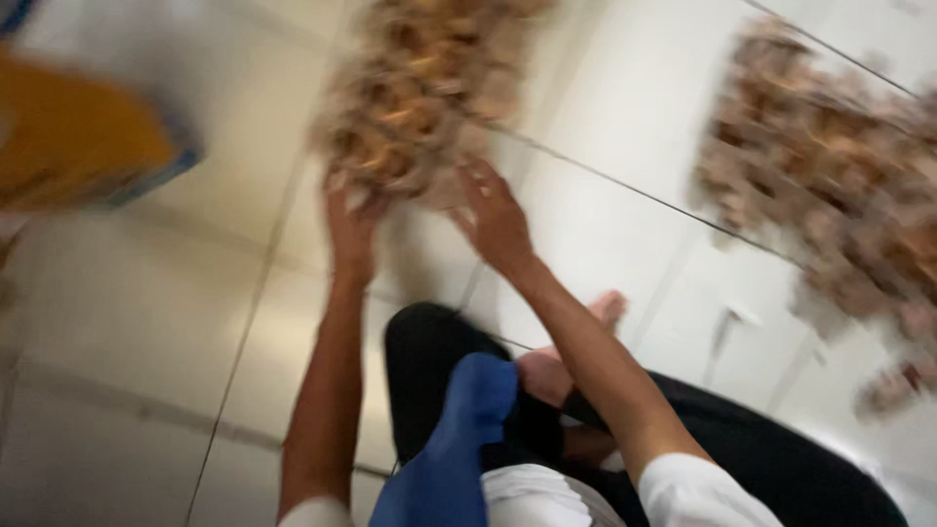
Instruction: The person sits on the floor and glues small flower-shaped decorations onto the straps of children's sandals, pressing each decoration in place by hand. They then arrange the finished sandals in rows on the floor, handling them one at a time.
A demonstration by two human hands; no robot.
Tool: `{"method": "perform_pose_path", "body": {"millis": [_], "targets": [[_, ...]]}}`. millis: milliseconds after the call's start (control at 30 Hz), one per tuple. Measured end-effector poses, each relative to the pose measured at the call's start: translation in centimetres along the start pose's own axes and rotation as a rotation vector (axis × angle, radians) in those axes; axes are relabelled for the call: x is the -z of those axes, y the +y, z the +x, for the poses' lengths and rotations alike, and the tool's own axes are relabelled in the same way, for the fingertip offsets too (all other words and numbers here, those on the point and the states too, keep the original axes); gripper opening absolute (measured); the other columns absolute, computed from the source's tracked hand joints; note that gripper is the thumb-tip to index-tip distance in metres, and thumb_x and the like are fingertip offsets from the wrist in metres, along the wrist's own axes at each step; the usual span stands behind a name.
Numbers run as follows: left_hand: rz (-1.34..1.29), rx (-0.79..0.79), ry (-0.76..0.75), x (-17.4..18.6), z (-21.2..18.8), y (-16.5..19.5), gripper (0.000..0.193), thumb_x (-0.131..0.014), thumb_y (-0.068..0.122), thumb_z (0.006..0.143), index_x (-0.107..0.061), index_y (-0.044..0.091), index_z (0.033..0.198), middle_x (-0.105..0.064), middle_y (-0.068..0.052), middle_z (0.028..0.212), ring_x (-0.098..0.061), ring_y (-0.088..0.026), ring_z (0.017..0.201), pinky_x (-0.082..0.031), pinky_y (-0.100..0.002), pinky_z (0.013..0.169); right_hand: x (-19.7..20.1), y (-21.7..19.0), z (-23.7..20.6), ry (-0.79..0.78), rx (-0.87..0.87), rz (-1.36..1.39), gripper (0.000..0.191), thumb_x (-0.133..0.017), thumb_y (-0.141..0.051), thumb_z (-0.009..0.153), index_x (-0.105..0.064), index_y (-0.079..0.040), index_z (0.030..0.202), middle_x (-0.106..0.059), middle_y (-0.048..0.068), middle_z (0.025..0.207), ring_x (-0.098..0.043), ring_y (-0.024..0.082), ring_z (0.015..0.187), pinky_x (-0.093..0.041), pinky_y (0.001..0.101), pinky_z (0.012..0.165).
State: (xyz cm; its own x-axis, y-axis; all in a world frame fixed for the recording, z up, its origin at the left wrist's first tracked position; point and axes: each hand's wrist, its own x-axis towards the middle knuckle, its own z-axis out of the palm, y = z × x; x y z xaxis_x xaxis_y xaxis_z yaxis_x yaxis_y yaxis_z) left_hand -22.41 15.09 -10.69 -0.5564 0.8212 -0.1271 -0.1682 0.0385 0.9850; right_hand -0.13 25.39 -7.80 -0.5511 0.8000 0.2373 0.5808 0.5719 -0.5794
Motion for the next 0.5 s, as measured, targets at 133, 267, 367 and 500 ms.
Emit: {"method": "perform_pose_path", "body": {"millis": [133, 267, 367, 500], "targets": [[-0.342, 0.307, 0.092, 2.2, -0.8, 2.4, 0.075, -0.054, 0.049, 0.103, -0.021, 0.016, 0.163, -0.03, -0.015, 0.166, -0.054, -0.039, 0.137, -0.05, -0.047, 0.114, 6.6, 5.6, 0.6, 0.265, -0.175, 0.015, 0.07, -0.084, -0.024, 0.092, -0.049, -0.004, 0.149, -0.057, 0.02, 0.148, -0.052, 0.038, 0.141, -0.044, 0.0447, 0.118], [-0.252, 0.366, 0.136, 2.7, -1.5, 3.3, 0.08, -0.053, 0.055, 0.103, -0.019, 0.015, 0.163, -0.032, -0.014, 0.164, -0.054, -0.037, 0.139, -0.046, -0.051, 0.117, 14.6, 16.5, 2.6, 0.375, -0.45, -0.444, 0.094, -0.087, -0.032, 0.092, -0.028, 0.004, 0.155, -0.034, 0.034, 0.154, -0.04, 0.047, 0.14, -0.037, 0.0544, 0.114], [-0.244, 0.362, 0.151, 2.3, -1.4, 2.4, 0.08, -0.052, 0.052, 0.101, -0.019, 0.013, 0.163, -0.038, -0.015, 0.156, -0.056, -0.036, 0.133, -0.047, -0.051, 0.111, 17.8, 22.2, 3.6, 0.04, -0.52, -0.732, 0.089, -0.082, -0.044, 0.095, -0.035, 0.003, 0.154, -0.036, 0.033, 0.151, -0.044, 0.048, 0.136, -0.043, 0.0579, 0.105], [-0.233, 0.337, 0.24, 2.4, -1.9, 1.4, 0.075, -0.054, 0.043, 0.102, -0.021, 0.01, 0.162, -0.043, -0.015, 0.147, -0.059, -0.037, 0.129, -0.052, -0.05, 0.108, 19.0, 24.5, 4.3, 0.079, -0.517, -0.55, 0.08, -0.079, -0.027, 0.101, -0.031, 0.008, 0.155, -0.043, 0.027, 0.156, -0.055, 0.04, 0.135, -0.052, 0.0487, 0.105]]}}
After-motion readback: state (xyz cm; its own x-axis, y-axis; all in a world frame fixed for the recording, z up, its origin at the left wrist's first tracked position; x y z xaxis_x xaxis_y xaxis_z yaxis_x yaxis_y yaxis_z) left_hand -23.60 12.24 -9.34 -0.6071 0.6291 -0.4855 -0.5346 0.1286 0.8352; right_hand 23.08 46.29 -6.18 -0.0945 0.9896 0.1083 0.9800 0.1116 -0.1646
